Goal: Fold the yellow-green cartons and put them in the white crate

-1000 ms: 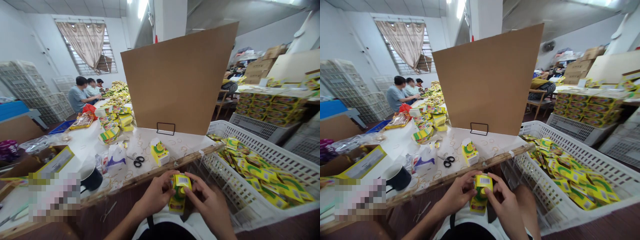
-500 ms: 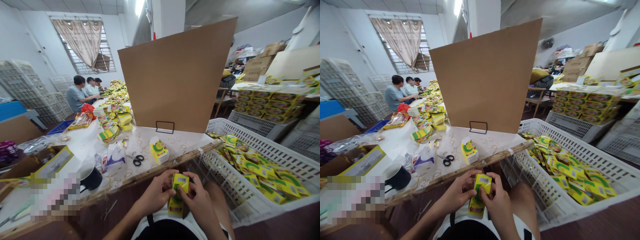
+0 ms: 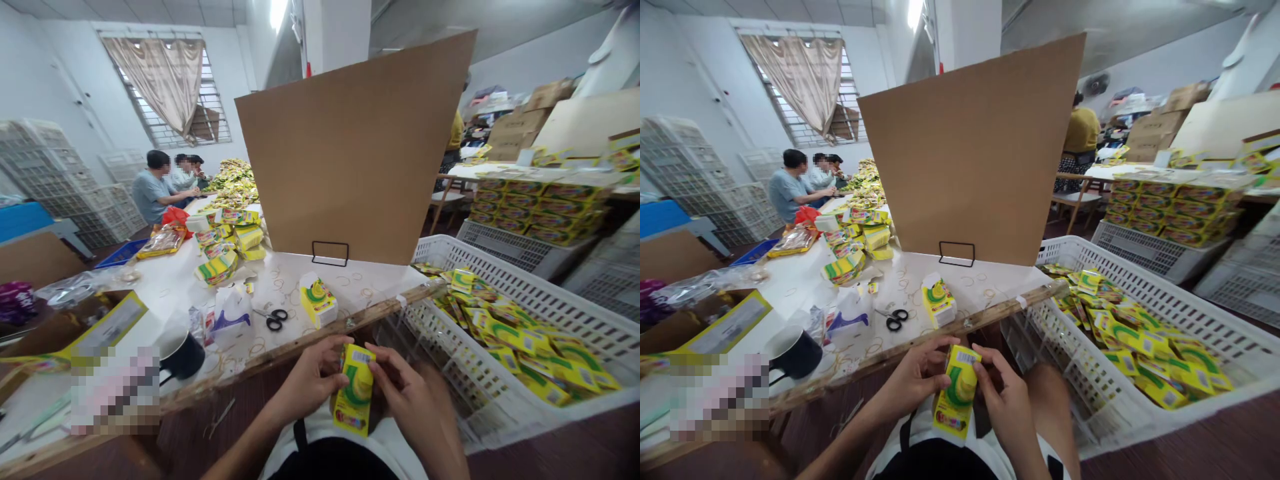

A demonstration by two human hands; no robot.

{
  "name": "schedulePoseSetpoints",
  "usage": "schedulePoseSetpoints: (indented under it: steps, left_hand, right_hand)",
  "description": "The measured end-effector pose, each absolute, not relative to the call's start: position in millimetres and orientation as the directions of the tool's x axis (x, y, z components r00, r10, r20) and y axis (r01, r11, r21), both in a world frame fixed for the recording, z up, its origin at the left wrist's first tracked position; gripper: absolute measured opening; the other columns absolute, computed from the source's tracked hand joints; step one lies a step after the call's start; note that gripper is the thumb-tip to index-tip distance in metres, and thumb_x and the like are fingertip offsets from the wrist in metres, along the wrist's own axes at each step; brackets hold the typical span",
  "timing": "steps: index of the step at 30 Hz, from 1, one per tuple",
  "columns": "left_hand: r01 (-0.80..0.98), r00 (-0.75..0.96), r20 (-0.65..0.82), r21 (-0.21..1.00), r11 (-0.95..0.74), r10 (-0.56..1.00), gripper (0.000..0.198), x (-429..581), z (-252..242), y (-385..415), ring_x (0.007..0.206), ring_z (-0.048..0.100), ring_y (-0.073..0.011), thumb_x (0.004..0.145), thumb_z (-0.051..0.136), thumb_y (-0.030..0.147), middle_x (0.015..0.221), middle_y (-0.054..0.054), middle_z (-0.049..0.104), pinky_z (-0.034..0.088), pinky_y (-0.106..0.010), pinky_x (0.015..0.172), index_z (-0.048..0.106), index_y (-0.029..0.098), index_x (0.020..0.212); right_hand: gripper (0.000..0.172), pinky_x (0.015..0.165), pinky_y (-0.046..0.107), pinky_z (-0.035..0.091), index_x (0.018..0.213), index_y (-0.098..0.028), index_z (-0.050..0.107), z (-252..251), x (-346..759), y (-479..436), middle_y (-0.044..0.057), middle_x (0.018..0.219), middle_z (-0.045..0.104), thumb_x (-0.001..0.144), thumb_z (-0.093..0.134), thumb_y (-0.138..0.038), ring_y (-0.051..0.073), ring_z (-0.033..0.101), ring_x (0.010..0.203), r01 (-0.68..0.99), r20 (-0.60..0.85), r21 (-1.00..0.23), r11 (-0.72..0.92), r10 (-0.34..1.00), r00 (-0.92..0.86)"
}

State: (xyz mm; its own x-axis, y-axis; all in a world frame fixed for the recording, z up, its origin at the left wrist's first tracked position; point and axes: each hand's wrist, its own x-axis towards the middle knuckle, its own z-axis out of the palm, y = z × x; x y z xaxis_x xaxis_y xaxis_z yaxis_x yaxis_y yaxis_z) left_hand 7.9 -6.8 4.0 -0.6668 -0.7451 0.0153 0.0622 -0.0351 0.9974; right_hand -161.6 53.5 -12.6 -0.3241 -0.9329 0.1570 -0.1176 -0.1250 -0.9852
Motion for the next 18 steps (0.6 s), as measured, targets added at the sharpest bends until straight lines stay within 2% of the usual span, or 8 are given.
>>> schedulePoseSetpoints:
  steps: [2, 6, 9, 11, 12, 13, 15, 18]
  left_hand:
    - [0.042, -0.656, 0.02, 0.999, -0.01, -0.754, 0.054, 4, 2, -4, 0.075, 0.065, -0.0171, 0.07, 0.063, 0.005, 0.088, -0.006, 0.071, 0.048, -0.025, 0.067, 0.052, 0.017, 0.121]
    - [-0.002, -0.655, 0.073, 0.995, 0.098, -0.752, 0.051, -5, 0, 1, 0.078, 0.067, -0.0183, 0.074, 0.059, 0.007, 0.09, -0.008, 0.072, 0.051, -0.028, 0.069, 0.05, 0.016, 0.123]
    - [-0.126, -0.613, 0.227, 0.917, 0.378, -0.757, 0.05, -10, -1, -10, 0.102, 0.063, -0.0221, 0.081, 0.053, 0.012, 0.113, -0.012, 0.067, 0.049, -0.037, 0.09, 0.045, 0.019, 0.13]
    - [-0.292, -0.543, 0.352, 0.772, 0.565, -0.762, 0.051, -11, -5, -29, 0.123, 0.049, -0.0231, 0.082, 0.052, 0.014, 0.133, -0.011, 0.054, 0.037, -0.041, 0.106, 0.045, 0.021, 0.132]
    - [-0.399, -0.504, 0.384, 0.691, 0.603, -0.774, 0.052, -12, -8, -41, 0.129, 0.043, -0.023, 0.082, 0.053, 0.017, 0.137, -0.01, 0.05, 0.033, -0.042, 0.109, 0.044, 0.021, 0.133]
    - [-0.454, -0.46, 0.391, 0.668, 0.59, -0.797, 0.054, -11, -13, -54, 0.132, 0.038, -0.0238, 0.082, 0.052, 0.017, 0.14, -0.012, 0.046, 0.03, -0.044, 0.111, 0.042, 0.019, 0.135]
    - [-0.514, -0.42, 0.383, 0.646, 0.564, -0.822, 0.056, -10, -23, -79, 0.135, 0.033, -0.0281, 0.078, 0.057, 0.016, 0.141, -0.016, 0.043, 0.026, -0.049, 0.111, 0.044, 0.013, 0.133]
    - [-0.577, -0.405, 0.344, 0.623, 0.529, -0.847, 0.038, -5, -35, -104, 0.122, 0.049, -0.031, 0.078, 0.058, 0.015, 0.127, -0.018, 0.058, 0.036, -0.048, 0.105, 0.06, 0.012, 0.116]
  right_hand:
    - [0.034, 0.056, 0.028, 0.053, 0.093, -0.022, 0.07, -15, -160, 52, 0.006, 0.083, 0.071, 0.07, 0.066, -0.046, 0.023, 0.066, 0.071, 0.005, 0.097, -0.995, -0.104, -0.947, -0.305]
    - [0.03, 0.044, 0.021, 0.047, 0.084, -0.018, 0.07, -21, -165, 52, 0.001, 0.065, 0.067, 0.065, 0.074, -0.041, 0.014, 0.058, 0.052, 0.067, 0.061, -0.994, -0.09, -0.937, -0.343]
    - [0.031, 0.038, 0.017, 0.041, 0.086, -0.019, 0.067, -28, -185, 51, -0.005, 0.06, 0.062, 0.062, 0.078, -0.037, 0.008, 0.051, 0.042, 0.179, 0.058, -0.966, -0.185, -0.833, -0.55]
    - [0.04, 0.054, 0.018, 0.051, 0.095, -0.024, 0.062, -31, -203, 51, -0.006, 0.071, 0.066, 0.06, 0.08, -0.033, 0.009, 0.061, 0.056, 0.226, 0.058, -0.892, -0.391, -0.596, -0.801]
    - [0.046, 0.067, 0.02, 0.053, 0.098, -0.027, 0.06, -32, -211, 51, -0.006, 0.08, 0.068, 0.058, 0.082, -0.031, 0.01, 0.065, 0.07, 0.237, 0.059, -0.838, -0.491, -0.514, -0.856]
    - [0.049, 0.078, 0.024, 0.053, 0.1, -0.027, 0.06, -32, -218, 51, -0.005, 0.087, 0.068, 0.057, 0.083, -0.03, 0.012, 0.066, 0.083, 0.255, 0.054, -0.799, -0.544, -0.488, -0.871]
    - [0.048, 0.089, 0.029, 0.05, 0.098, -0.026, 0.061, -33, -224, 51, -0.002, 0.094, 0.069, 0.056, 0.084, -0.029, 0.015, 0.064, 0.096, 0.326, 0.031, -0.766, -0.554, -0.539, -0.842]
    - [0.039, 0.085, 0.028, 0.052, 0.092, -0.022, 0.065, -41, -216, 49, 0.001, 0.094, 0.07, 0.058, 0.083, -0.031, 0.016, 0.066, 0.091, 0.455, -0.054, -0.79, -0.411, -0.692, -0.719]
